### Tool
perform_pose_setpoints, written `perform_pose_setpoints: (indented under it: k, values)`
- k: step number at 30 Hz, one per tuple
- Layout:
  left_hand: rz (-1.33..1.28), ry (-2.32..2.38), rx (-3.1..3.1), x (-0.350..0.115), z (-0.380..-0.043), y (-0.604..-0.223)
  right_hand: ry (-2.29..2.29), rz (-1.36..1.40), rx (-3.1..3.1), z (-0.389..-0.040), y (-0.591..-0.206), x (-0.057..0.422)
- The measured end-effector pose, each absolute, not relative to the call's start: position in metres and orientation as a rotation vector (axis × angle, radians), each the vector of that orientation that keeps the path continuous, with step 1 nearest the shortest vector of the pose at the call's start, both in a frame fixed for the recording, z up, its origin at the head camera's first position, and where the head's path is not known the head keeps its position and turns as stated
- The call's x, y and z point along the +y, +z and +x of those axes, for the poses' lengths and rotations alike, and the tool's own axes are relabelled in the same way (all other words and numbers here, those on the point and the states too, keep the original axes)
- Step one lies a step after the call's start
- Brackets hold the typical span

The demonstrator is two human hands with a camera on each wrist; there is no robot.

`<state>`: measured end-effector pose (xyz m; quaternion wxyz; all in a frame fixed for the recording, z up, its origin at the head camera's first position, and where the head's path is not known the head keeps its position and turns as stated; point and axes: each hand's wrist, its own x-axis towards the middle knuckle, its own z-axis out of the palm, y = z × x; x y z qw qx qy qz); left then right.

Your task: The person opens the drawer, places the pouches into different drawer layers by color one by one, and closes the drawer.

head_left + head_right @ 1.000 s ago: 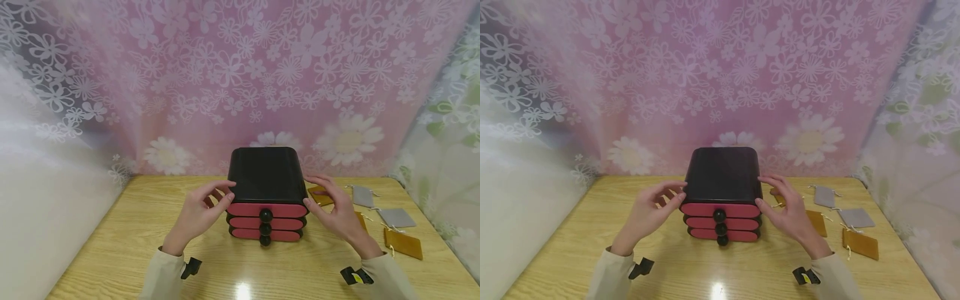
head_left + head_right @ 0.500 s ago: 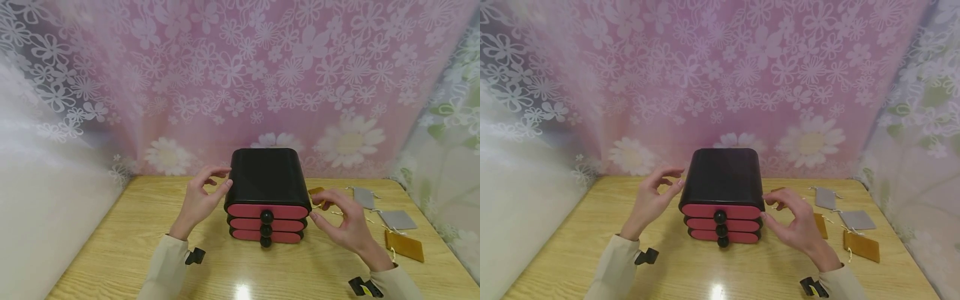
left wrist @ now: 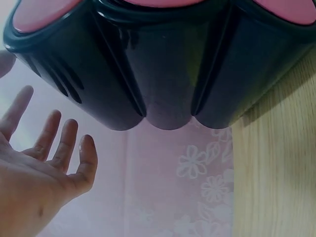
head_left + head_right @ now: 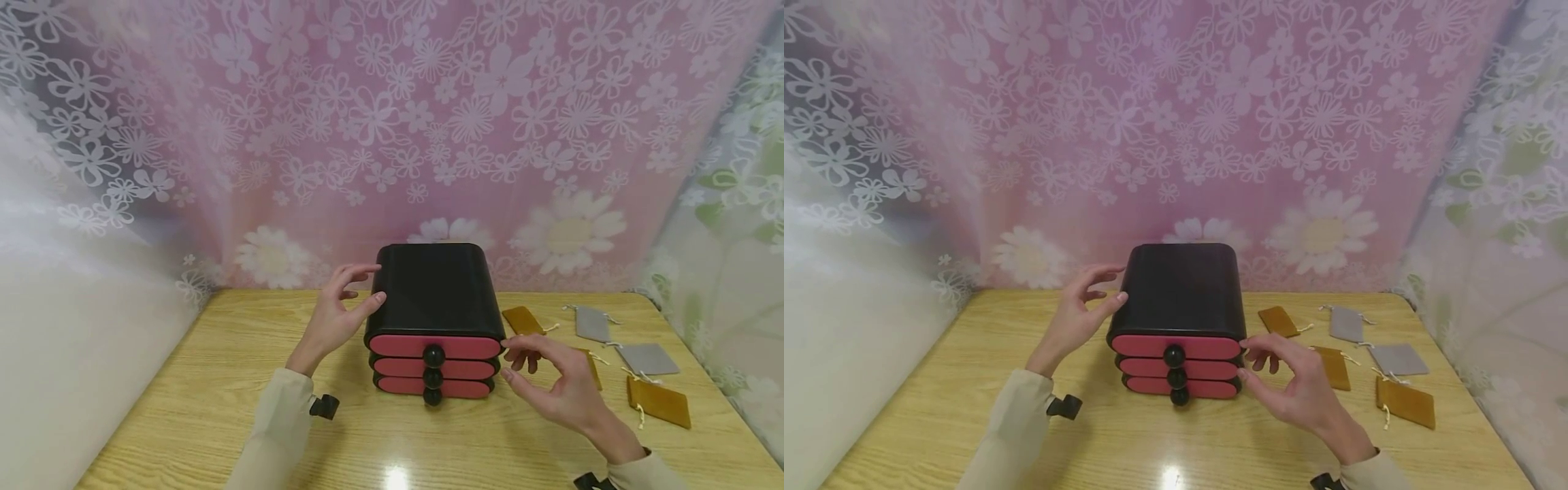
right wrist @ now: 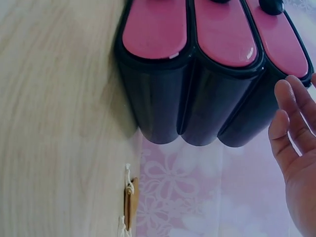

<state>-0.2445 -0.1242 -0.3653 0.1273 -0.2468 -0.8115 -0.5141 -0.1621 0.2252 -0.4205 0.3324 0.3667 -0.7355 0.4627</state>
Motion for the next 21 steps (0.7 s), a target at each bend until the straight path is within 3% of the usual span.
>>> perform_pose_setpoints:
  k: [21]
  values:
    - [-0.728,-1.763,-2.551,-0.125,-0.266,-0.382,1.304,1.118,-2.139,-0.157,-0.441,0.199]
